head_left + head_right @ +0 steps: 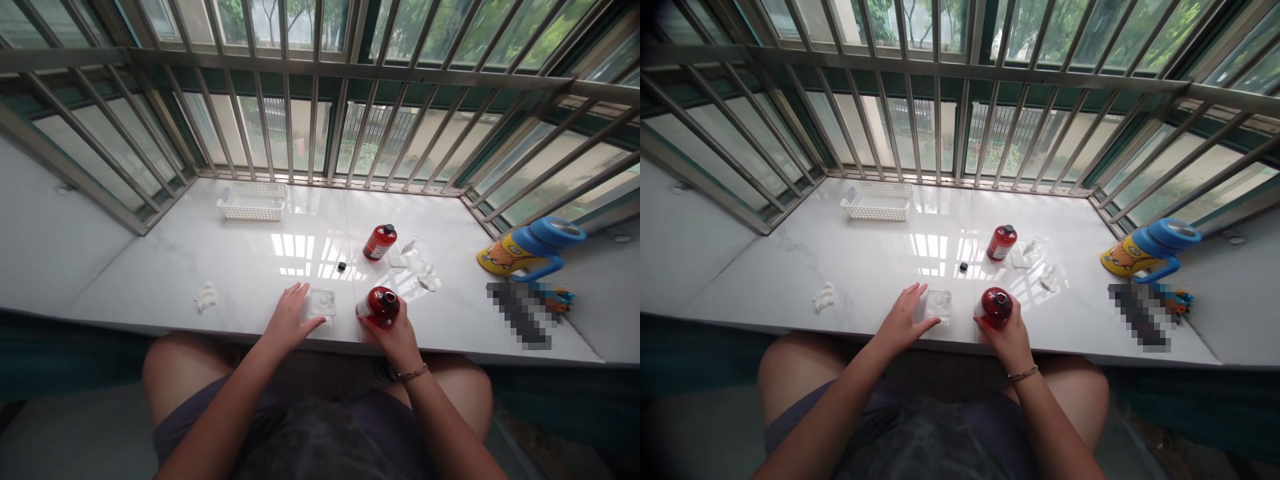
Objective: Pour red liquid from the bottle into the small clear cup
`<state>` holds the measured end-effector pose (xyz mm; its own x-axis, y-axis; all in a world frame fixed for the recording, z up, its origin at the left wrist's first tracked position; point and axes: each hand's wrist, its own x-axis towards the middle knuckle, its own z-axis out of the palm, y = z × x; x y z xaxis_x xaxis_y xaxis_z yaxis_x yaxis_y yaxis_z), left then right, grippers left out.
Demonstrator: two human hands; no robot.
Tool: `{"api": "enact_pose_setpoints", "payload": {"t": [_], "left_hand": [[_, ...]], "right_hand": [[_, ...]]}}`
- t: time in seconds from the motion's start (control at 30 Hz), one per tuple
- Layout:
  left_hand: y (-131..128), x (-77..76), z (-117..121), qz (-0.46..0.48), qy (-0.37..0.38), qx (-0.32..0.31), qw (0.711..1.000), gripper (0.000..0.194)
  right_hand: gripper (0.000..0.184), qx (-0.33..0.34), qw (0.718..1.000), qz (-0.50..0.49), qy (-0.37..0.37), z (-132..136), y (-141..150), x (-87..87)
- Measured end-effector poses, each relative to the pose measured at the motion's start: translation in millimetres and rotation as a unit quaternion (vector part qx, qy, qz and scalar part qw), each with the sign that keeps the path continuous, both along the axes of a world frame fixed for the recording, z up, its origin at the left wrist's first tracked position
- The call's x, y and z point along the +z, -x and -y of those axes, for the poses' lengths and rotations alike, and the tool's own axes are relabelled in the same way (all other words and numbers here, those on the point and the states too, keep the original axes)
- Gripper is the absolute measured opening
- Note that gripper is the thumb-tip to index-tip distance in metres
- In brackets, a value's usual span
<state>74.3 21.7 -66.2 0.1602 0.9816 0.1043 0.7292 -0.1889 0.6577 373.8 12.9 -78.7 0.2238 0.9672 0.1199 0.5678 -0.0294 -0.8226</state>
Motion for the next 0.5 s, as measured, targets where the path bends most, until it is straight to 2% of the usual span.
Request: {"api": "enact_pose_setpoints", "payload": {"t": [0.13, 0.2, 0.3, 0.33, 0.43, 0.5], "left_hand": [[18, 1.7, 11, 0.006, -0.019, 0.042, 0.999, 0.085], [28, 1.2, 18, 0.003, -0.045, 0.065, 0.997, 0.075], [48, 0.9, 26, -0.015, -0.107, 0.083, 0.991, 0.054], [56, 2.0, 28, -0.026, -0.133, 0.083, 0.987, 0.047], [91, 11.5, 32, -0.064, -0.206, 0.088, 0.972, 0.029], [119, 21.7, 37, -0.095, -0.232, 0.119, 0.961, 0.024]], "right_hand": [[0.097, 0.024, 1.000, 0.013, 0.009, -6, 2, -5.6], [0.098, 0.052, 0.998, 0.036, -0.002, -9, -2, -11.2], [0.106, 0.102, 0.991, 0.073, -0.054, -5, -13, -20.2], [0.104, 0.115, 0.988, 0.077, -0.070, -2, -17, -22.3], [0.072, 0.122, 0.987, 0.066, -0.085, 8, -34, -22.4], [0.056, 0.085, 0.990, 0.073, -0.090, 9, -49, -17.5]]}}
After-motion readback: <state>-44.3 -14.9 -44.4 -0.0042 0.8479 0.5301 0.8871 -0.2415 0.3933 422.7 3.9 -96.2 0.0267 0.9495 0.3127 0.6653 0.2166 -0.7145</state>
